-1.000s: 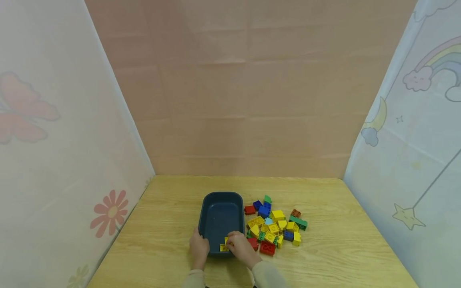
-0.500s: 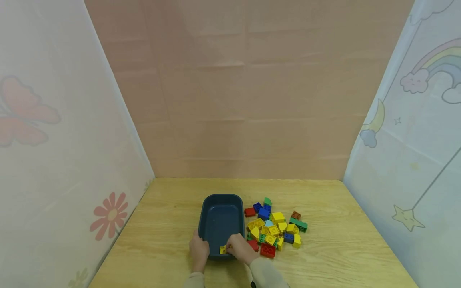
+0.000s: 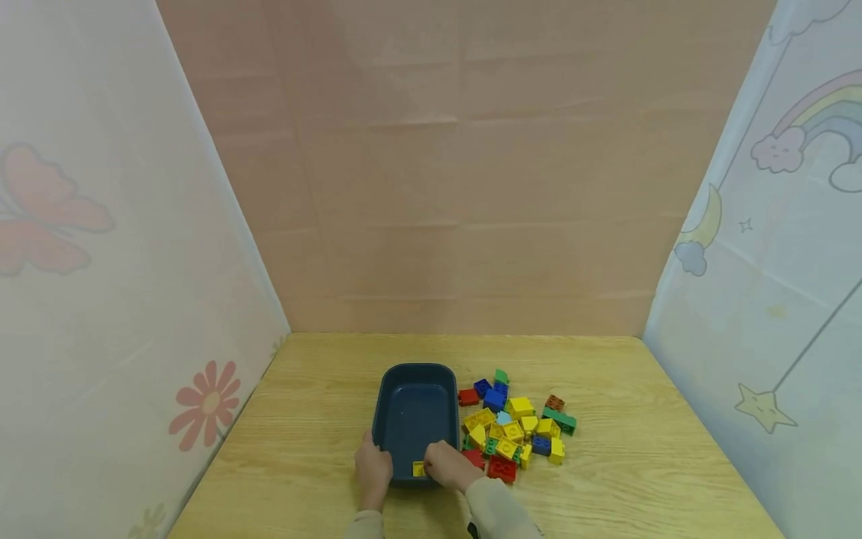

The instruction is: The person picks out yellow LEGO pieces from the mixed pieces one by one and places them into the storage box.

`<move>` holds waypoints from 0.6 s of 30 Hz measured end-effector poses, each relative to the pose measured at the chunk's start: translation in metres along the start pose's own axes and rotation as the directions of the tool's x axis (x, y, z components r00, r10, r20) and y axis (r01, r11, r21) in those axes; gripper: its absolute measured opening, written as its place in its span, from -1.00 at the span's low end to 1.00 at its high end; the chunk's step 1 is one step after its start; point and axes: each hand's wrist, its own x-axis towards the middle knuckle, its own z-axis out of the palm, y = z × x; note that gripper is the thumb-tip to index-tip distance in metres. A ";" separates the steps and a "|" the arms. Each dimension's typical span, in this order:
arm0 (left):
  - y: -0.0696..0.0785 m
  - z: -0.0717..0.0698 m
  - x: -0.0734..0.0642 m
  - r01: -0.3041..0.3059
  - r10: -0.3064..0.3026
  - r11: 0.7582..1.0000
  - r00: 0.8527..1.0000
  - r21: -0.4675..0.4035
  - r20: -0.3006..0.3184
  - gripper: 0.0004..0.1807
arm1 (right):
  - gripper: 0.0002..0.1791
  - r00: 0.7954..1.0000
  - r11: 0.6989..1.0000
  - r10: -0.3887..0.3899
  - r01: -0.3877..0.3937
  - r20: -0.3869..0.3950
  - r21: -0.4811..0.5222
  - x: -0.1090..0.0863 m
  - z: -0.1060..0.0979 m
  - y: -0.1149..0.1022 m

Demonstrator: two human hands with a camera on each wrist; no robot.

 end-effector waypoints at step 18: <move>-0.001 0.001 0.002 0.013 -0.013 1.000 1.000 -0.002 0.014 -0.46 | -0.92 0.928 0.996 -0.080 0.056 -0.365 -0.076 -0.019 -0.011 0.021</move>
